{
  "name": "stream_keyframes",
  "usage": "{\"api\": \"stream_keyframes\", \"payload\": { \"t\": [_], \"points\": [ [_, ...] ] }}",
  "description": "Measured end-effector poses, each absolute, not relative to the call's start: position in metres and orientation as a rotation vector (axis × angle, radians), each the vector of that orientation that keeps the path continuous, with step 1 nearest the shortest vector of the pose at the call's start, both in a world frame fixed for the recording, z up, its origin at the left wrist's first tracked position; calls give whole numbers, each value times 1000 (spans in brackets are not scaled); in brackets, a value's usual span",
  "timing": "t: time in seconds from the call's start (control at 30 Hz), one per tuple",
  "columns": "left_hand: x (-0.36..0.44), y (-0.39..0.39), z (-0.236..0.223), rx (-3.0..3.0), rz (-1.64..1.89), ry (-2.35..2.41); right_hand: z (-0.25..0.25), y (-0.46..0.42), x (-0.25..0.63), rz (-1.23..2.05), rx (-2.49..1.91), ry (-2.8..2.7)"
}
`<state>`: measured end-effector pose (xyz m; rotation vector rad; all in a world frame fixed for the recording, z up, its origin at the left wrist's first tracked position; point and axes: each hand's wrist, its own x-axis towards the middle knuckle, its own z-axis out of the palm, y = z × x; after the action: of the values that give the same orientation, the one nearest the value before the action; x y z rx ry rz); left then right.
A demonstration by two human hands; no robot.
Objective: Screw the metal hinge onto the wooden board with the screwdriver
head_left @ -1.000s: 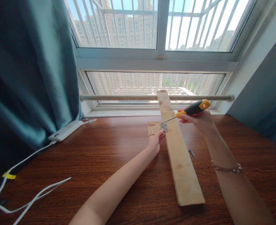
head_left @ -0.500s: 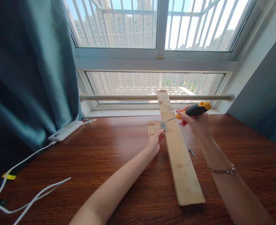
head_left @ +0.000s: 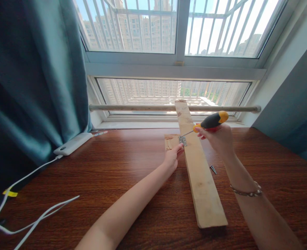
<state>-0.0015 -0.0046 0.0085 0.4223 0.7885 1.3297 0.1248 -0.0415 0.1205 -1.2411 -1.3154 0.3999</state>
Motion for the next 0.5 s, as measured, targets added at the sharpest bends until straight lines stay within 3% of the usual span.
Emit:
{"api": "stream_keyframes", "payload": {
  "t": [0.07, 0.13, 0.37, 0.5],
  "points": [
    [-2, -4, 7, 427, 1330, 778, 112, -39, 118, 107, -1353, -1293],
    [-2, -4, 7, 434, 1342, 779, 107, -36, 113, 40, -1368, -1273],
    [-2, -4, 4, 469, 1327, 773, 121, -36, 130, 921, -967, -1215],
    [-3, -4, 5, 455, 1348, 771, 127, -38, 142, 1063, -911, -1240]
  ]
}}
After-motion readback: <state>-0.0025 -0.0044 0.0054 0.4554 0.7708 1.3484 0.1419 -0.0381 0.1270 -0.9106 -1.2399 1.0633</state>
